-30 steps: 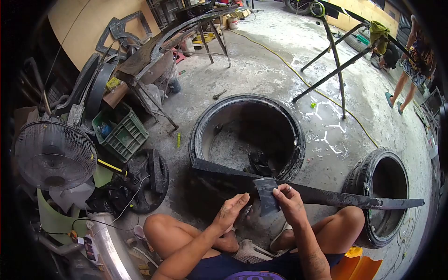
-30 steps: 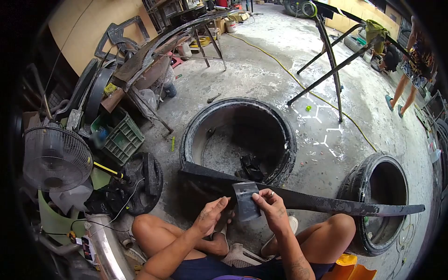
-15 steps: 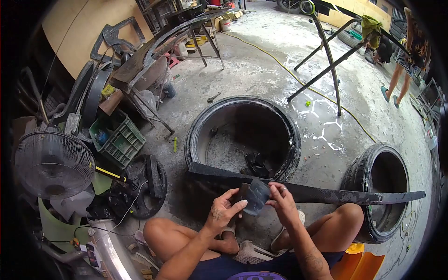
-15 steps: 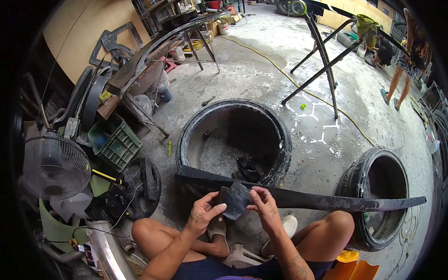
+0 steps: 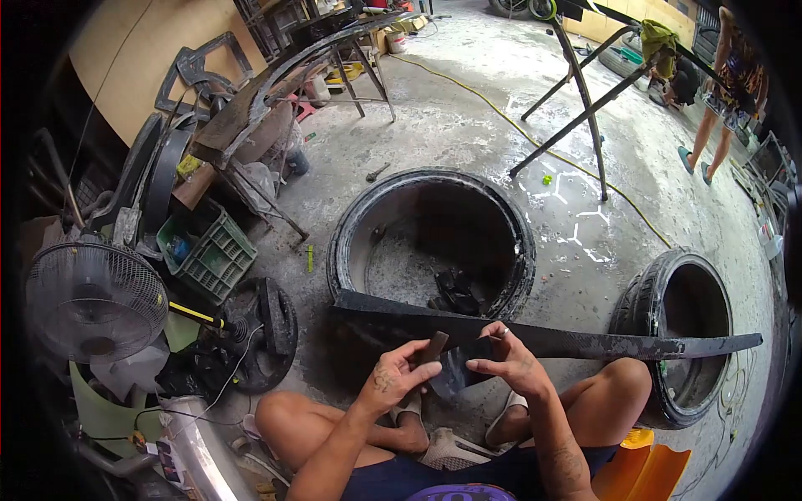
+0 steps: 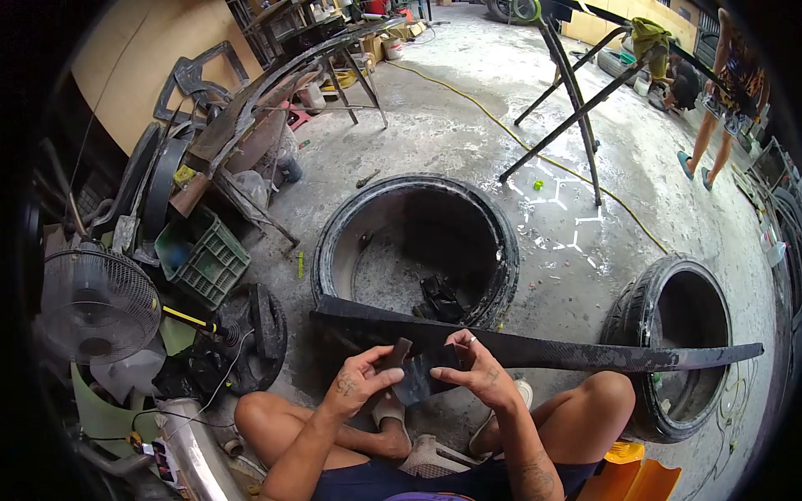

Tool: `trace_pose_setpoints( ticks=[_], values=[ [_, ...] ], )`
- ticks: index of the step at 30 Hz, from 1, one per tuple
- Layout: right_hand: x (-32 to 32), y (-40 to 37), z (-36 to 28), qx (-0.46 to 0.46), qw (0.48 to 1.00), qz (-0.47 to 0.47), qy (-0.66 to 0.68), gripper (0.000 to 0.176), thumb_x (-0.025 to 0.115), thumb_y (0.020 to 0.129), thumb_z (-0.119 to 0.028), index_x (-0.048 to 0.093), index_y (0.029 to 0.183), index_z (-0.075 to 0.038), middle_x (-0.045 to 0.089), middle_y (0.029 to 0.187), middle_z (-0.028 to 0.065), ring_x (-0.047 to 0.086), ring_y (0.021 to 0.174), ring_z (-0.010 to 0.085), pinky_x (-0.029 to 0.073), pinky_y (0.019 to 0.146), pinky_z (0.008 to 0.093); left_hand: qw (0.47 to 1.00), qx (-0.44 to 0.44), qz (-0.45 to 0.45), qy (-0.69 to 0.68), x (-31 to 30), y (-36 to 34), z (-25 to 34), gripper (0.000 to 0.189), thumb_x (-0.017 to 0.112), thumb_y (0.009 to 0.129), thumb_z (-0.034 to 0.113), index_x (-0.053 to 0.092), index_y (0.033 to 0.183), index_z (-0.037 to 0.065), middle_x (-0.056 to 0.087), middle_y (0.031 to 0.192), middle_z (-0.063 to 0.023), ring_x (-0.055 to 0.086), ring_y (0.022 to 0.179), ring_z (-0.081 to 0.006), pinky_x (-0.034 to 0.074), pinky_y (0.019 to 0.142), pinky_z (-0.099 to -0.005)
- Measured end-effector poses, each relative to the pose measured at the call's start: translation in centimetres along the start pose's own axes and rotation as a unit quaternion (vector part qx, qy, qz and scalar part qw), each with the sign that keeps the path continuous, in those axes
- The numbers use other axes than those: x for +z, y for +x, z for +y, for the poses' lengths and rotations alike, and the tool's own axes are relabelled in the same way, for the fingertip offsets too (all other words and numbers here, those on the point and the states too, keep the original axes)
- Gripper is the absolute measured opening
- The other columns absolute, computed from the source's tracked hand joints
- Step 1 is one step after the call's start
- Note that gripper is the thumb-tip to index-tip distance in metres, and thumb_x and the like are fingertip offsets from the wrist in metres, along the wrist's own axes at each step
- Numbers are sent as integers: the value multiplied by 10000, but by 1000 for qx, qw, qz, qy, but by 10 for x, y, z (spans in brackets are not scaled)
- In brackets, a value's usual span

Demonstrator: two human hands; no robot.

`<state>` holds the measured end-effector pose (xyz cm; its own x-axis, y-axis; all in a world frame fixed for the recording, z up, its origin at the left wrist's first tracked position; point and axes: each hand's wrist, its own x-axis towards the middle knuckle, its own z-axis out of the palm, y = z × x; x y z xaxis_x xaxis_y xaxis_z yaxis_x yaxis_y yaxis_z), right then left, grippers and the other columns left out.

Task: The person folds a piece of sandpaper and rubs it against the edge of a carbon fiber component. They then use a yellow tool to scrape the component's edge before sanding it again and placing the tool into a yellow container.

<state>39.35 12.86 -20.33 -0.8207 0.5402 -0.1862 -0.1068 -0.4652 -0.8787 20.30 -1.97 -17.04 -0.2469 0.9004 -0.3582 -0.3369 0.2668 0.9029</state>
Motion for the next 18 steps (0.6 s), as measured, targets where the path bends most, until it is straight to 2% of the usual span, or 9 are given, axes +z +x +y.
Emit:
trace_pose_setpoints(
  ticks=[3, 5, 10, 12, 13, 15, 16, 18],
  values=[
    [6, -2, -3, 27, 998, 23, 49, 450, 796, 825, 20, 449, 1077, -115, 608, 1033, 10, 598, 981, 112, 521, 867, 298, 998, 40, 22, -34, -8, 3, -6, 542, 770, 916, 172, 547, 1371, -21, 662, 1004, -15, 595, 788, -59, 499, 667, -219],
    [17, -3, -10, 25, 993, 87, 79, 476, 808, 820, 7, 433, 1080, -129, 607, 1023, 5, 609, 942, 112, 527, 850, 299, 997, 69, 12, -12, -7, 3, -3, 552, 782, 906, 192, 553, 1360, -23, 669, 981, -22, 590, 765, -62, 488, 669, -218],
    [16, -2, -6, 22, 996, 74, 50, 512, 829, 797, -2, 429, 1088, -134, 619, 1003, 15, 617, 929, 113, 525, 824, 285, 998, 52, 46, 3, -6, 1, 5, 408, 771, 899, 112, 607, 1250, -16, 683, 924, -35, 618, 683, -79, 483, 588, -216],
    [15, -4, -10, -27, 996, 71, -44, 446, 851, 816, -105, 524, 1118, -81, 641, 996, 37, 632, 926, 117, 527, 815, 279, 998, 38, 46, -12, -5, 1, 5, 375, 765, 900, 95, 616, 1227, -13, 681, 919, -37, 635, 680, -85, 482, 568, -215],
    [14, -3, -11, -27, 996, 74, -43, 446, 851, 816, -105, 524, 1118, -81, 641, 996, 37, 632, 926, 117, 527, 815, 279, 999, 32, 43, -6, -4, 1, 5, 354, 756, 901, 72, 618, 1217, -9, 680, 896, -38, 654, 668, -99, 485, 546, -210],
    [16, -2, -13, -32, 991, 73, -105, 399, 833, 845, -162, 635, 1168, -37, 662, 1021, 52, 629, 935, 117, 524, 802, 275, 999, 21, 35, 2, -1, 0, 5, 334, 747, 903, 50, 621, 1208, -6, 679, 872, -40, 673, 656, -113, 488, 524, -206],
    [16, -2, -9, -56, 987, 68, -135, 317, 797, 885, -183, 714, 1151, -30, 692, 985, 31, 636, 922, 100, 524, 796, 262, 1000, 11, 23, 4, 0, -1, 4, 345, 748, 901, 46, 620, 1217, -4, 676, 873, -39, 673, 660, -114, 489, 528, -206],
    [16, -3, -8, -31, 990, 61, -120, 280, 788, 893, -171, 727, 1126, -28, 695, 943, 17, 638, 896, 91, 524, 795, 256, 1000, -3, 6, 7, 3, -2, 3, 356, 750, 899, 42, 619, 1226, -2, 672, 874, -38, 672, 664, -115, 490, 533, -207]
  ],
)
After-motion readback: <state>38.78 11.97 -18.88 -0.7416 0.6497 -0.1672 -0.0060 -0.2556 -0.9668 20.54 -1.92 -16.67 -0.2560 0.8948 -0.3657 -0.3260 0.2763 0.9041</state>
